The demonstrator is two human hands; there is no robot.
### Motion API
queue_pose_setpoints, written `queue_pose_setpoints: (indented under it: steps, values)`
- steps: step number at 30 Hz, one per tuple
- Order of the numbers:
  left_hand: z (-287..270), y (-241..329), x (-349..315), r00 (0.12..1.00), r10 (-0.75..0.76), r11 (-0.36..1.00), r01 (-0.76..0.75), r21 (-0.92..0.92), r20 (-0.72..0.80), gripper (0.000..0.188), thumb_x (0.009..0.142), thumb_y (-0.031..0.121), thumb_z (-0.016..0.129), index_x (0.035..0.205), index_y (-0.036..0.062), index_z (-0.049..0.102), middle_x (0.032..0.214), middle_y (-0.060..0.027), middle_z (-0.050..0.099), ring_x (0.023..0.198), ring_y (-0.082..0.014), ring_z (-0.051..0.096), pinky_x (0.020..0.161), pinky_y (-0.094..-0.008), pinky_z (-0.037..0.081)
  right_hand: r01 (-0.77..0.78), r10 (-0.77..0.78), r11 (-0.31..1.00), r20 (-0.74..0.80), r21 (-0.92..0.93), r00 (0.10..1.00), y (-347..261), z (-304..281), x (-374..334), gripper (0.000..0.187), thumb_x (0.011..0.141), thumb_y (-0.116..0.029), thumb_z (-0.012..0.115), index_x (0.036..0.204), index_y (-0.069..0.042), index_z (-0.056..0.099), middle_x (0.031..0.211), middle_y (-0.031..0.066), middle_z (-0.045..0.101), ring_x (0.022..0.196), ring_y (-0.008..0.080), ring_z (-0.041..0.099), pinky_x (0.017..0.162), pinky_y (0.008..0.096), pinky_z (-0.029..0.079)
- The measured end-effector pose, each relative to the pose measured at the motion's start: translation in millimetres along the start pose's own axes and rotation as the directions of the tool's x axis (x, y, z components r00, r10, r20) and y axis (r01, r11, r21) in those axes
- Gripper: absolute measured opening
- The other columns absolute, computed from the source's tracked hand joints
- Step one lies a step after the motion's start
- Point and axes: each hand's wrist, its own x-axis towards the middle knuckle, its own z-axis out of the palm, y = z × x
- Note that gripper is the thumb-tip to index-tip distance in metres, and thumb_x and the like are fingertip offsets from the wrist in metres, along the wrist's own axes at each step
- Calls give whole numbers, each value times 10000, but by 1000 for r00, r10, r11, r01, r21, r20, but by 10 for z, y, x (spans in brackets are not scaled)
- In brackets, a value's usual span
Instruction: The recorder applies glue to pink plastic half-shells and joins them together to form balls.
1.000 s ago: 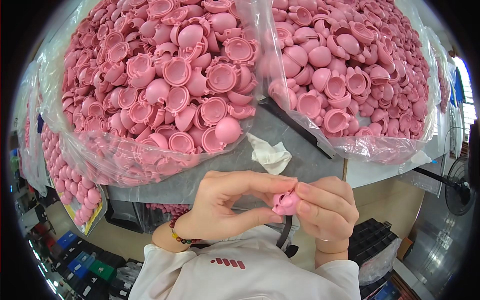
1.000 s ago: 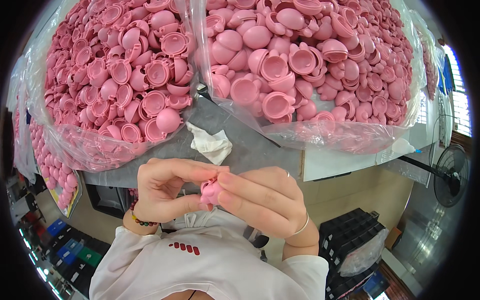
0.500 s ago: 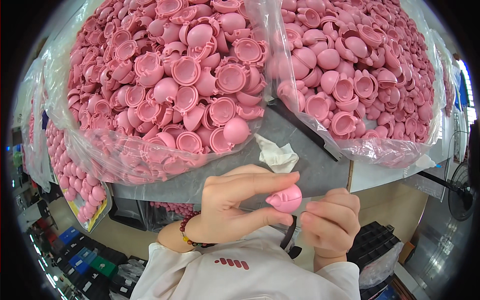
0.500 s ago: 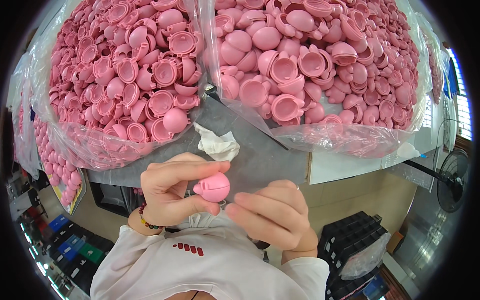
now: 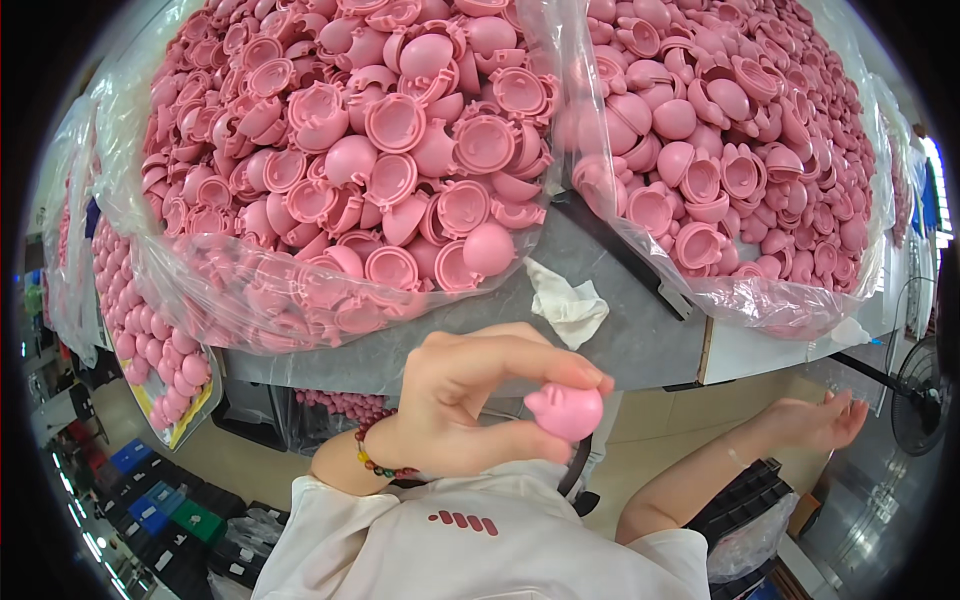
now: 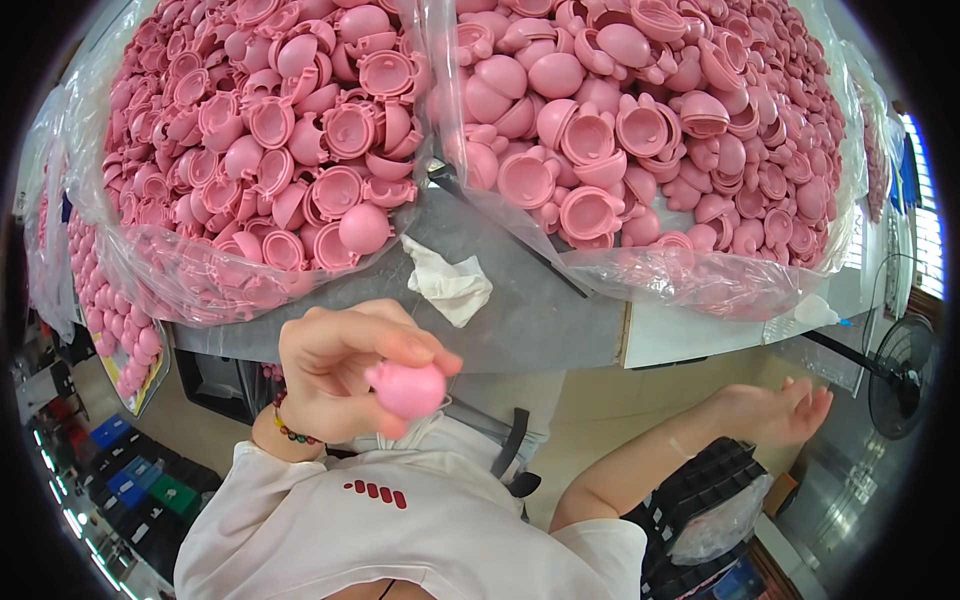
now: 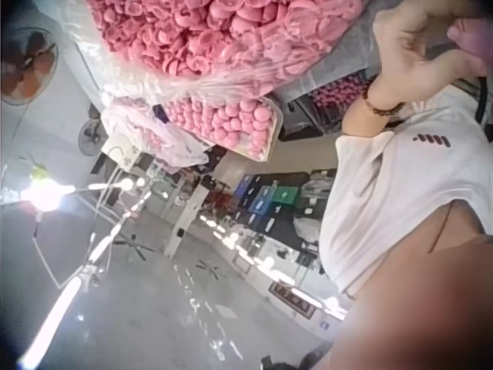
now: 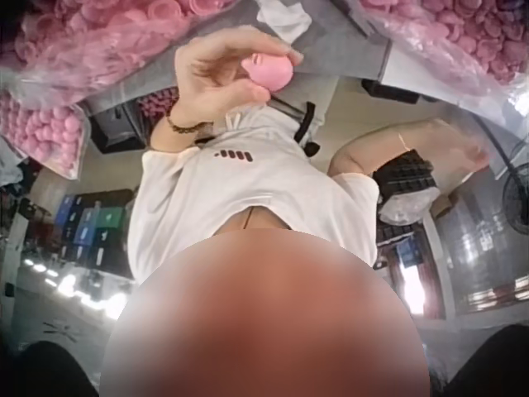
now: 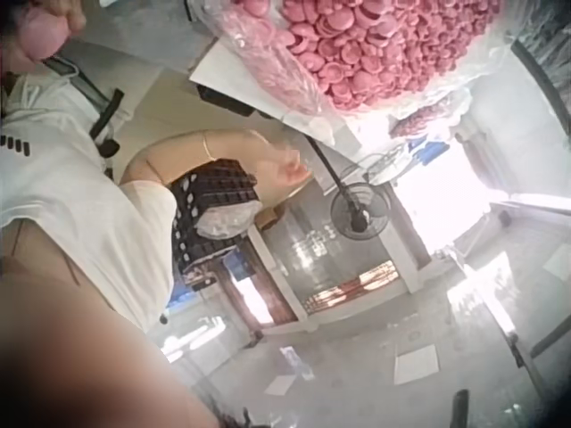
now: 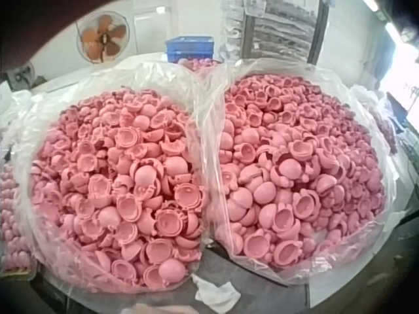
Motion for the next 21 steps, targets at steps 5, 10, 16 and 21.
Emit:
queue_pose_setpoints:
  steps: [5, 10, 16, 21]
  values:
    - [-18, 3, 43, 993, -111, 960, 98, -262, -36, 516, 715, 456, 673, 930, 2, 554, 834, -154, 556, 734, -211, 554, 591, -285, 467, -246, 248, 968, 240, -39, 939, 794, 36, 237, 447, 820, -141, 592, 1174, 46, 393, 1091, 108, 502, 970, 163, 503, 772, 239, 423]
    - [-60, 54, 18, 966, -258, 902, 246, -354, 15, 660, 664, 625, 611, 941, 43, 466, 693, -63, 521, 599, -151, 493, 499, -266, 434, -268, 252, 964, 323, 4, 912, 939, 136, 273, 444, 840, -224, 593, 1156, 41, 429, 1001, 81, 553, 928, 142, 525, 780, 236, 427]
    - [-37, 112, 45, 959, -284, 887, 268, -375, 15, 646, 692, 572, 637, 1002, 38, 447, 685, -79, 560, 605, -174, 524, 503, -277, 432, -332, 430, 898, 408, -290, 805, 1227, 125, 609, 267, 848, -237, 585, 920, 20, 606, 914, 55, 617, 805, 114, 541, 702, 219, 413]
    - [-47, 75, 16, 959, -283, 894, 253, -369, -29, 602, 703, 535, 654, 979, 22, 503, 722, -104, 580, 642, -195, 539, 535, -288, 433, -209, 200, 977, 158, 49, 967, 238, 25, 310, 350, 871, -280, 458, 961, 39, 572, 1045, 147, 597, 827, 168, 517, 699, 267, 389]
